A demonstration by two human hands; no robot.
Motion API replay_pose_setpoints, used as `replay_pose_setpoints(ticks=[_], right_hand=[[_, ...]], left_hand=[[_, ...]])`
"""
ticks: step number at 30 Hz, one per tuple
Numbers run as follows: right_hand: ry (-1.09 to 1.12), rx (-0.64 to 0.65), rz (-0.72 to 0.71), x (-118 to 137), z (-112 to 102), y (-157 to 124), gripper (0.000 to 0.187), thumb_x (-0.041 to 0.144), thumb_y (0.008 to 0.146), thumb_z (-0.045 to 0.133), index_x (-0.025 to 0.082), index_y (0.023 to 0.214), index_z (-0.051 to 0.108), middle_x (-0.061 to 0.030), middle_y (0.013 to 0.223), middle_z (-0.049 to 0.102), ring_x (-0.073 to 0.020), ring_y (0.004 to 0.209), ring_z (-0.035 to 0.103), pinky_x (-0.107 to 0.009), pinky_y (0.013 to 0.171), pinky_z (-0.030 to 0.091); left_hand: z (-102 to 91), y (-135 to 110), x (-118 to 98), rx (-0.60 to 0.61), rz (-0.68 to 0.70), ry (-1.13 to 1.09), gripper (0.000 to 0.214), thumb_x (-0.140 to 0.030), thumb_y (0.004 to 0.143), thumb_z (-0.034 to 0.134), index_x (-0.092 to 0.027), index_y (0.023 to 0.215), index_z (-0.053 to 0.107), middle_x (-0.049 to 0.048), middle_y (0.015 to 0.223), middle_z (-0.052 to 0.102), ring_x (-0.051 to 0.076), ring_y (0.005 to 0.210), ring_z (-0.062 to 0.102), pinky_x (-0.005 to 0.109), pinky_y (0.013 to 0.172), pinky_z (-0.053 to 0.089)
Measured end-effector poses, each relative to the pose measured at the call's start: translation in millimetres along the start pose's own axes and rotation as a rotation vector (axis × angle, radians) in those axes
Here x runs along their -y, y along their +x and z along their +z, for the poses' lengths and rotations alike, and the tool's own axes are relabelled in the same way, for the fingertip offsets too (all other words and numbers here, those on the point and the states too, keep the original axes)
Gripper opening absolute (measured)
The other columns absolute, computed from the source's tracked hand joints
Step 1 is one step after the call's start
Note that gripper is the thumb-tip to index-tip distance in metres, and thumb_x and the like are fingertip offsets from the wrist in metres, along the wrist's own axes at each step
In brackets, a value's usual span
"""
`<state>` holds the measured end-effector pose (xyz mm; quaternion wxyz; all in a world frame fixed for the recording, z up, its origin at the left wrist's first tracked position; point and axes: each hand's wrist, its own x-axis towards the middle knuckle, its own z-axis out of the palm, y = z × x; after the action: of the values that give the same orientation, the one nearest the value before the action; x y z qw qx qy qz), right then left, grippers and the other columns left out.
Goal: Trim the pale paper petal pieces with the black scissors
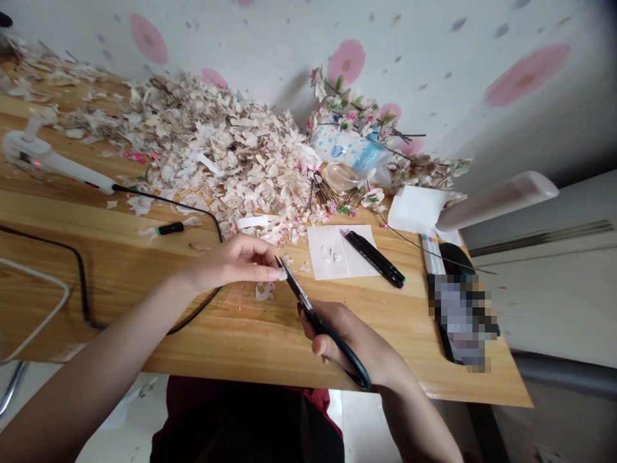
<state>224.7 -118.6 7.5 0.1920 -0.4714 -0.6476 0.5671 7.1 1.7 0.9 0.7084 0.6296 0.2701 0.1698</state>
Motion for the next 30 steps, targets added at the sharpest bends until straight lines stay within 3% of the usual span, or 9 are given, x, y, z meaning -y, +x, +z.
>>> replay_pose_setpoints(ticks=[19,30], right_hand=[[-0.004,-0.027,0.033,1.2,-2.3,-0.6,0.069,0.087,0.075,0.037,0.018,0.069,0.043,0.0029,0.062,0.043,-0.0122,0.058,0.037,-0.026,0.054,0.024],[0.013,-0.057,0.01,-1.1,-1.2,0.7,0.066,0.084,0.078,0.038,0.019,0.069,0.043,0.0029,0.062,0.042,-0.0119,0.057,0.038,-0.026,0.053,0.023]], left_hand=[[-0.1,-1.6,-3.7,-0.071,-0.023,0.013,0.014,-0.029,0.081,0.066,-0.016,0.075,0.068,0.0,0.074,0.066,0.011,0.072,0.057,0.021,0.068,0.043],[6.7,1.6,-2.5,-0.085,-0.033,0.046,0.013,-0.03,0.074,0.072,-0.017,0.073,0.068,-0.0009,0.074,0.066,0.012,0.071,0.058,0.023,0.067,0.043]])
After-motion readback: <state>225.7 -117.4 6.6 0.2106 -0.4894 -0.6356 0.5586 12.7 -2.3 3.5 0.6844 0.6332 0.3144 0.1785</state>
